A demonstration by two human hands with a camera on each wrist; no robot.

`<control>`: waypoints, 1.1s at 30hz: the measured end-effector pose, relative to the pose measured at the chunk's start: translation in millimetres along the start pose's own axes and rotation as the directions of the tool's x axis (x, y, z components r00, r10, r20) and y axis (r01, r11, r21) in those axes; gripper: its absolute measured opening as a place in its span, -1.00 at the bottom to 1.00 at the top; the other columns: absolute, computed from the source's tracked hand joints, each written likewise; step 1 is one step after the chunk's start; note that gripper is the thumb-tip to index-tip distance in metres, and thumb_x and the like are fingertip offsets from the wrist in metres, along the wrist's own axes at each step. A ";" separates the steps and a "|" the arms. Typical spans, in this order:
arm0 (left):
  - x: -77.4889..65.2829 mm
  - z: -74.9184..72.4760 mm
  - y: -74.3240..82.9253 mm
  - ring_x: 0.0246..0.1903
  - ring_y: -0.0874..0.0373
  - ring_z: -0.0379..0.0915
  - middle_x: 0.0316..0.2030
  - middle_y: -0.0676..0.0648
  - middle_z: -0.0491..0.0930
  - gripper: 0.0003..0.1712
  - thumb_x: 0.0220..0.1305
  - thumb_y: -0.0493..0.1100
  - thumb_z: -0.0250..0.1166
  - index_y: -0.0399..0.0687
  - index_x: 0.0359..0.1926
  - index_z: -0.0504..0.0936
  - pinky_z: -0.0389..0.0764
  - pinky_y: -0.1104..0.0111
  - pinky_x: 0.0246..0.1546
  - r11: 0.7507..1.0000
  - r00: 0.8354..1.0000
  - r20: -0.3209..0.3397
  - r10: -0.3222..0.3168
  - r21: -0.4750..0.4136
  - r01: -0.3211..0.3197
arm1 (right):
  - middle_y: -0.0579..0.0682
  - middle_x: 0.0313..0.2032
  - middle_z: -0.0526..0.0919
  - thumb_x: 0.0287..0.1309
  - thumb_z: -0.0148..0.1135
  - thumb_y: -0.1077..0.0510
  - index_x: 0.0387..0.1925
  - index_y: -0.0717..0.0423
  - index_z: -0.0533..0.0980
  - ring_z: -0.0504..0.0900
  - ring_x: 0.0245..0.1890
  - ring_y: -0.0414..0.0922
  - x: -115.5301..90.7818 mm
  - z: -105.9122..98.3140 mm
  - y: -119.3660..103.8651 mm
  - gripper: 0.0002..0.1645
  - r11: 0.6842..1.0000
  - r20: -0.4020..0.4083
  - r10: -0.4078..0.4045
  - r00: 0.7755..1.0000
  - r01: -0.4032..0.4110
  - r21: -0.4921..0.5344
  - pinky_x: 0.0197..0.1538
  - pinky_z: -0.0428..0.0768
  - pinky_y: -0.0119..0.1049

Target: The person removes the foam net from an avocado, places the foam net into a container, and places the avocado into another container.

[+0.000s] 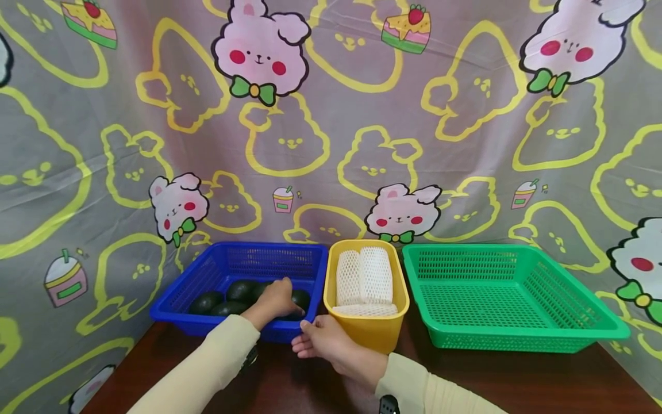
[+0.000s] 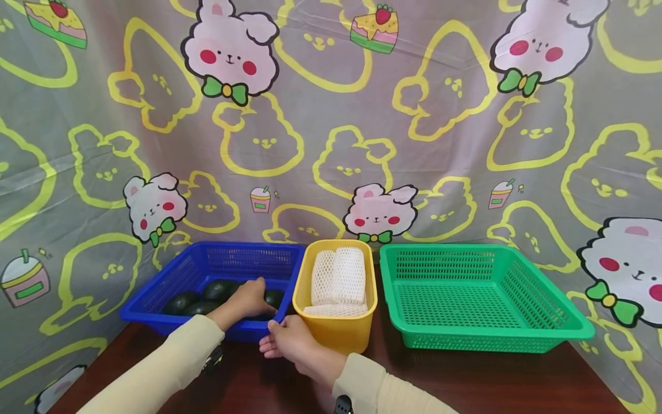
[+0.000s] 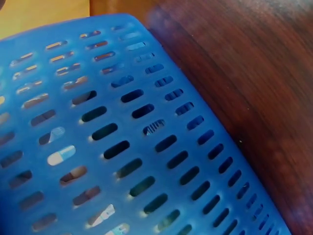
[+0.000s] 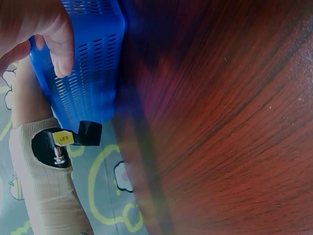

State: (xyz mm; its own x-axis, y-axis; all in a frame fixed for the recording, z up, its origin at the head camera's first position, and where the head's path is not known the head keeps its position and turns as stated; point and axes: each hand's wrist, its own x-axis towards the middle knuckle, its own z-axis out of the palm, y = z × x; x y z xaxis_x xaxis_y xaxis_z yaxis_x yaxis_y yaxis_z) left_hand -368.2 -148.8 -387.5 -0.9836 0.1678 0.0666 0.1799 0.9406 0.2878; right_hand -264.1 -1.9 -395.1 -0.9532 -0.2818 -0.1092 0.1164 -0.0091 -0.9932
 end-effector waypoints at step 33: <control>0.8 -4.9 -0.8 -0.12 -0.23 0.54 -0.15 -0.38 0.58 -0.12 -0.19 0.08 0.62 -0.49 -0.02 0.48 0.55 0.03 -0.08 0.999 0.998 0.052 0.032 0.025 -0.033 | 0.19 -0.47 0.65 0.46 -0.05 0.21 -0.21 0.43 0.41 0.65 -0.51 -0.09 -9.5 -8.5 1.7 -0.72 0.999 0.059 -0.005 0.998 0.008 -0.052 -0.34 0.68 -0.16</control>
State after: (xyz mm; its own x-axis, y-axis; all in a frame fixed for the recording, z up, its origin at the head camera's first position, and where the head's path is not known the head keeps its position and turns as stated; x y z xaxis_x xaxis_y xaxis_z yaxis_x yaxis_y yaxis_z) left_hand -369.0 -150.9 -383.1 -0.9768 0.2124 0.0261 0.2118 0.9418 0.2612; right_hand -257.2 8.9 -396.1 -0.9357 -0.3377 -0.1020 0.0944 0.0388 -0.9948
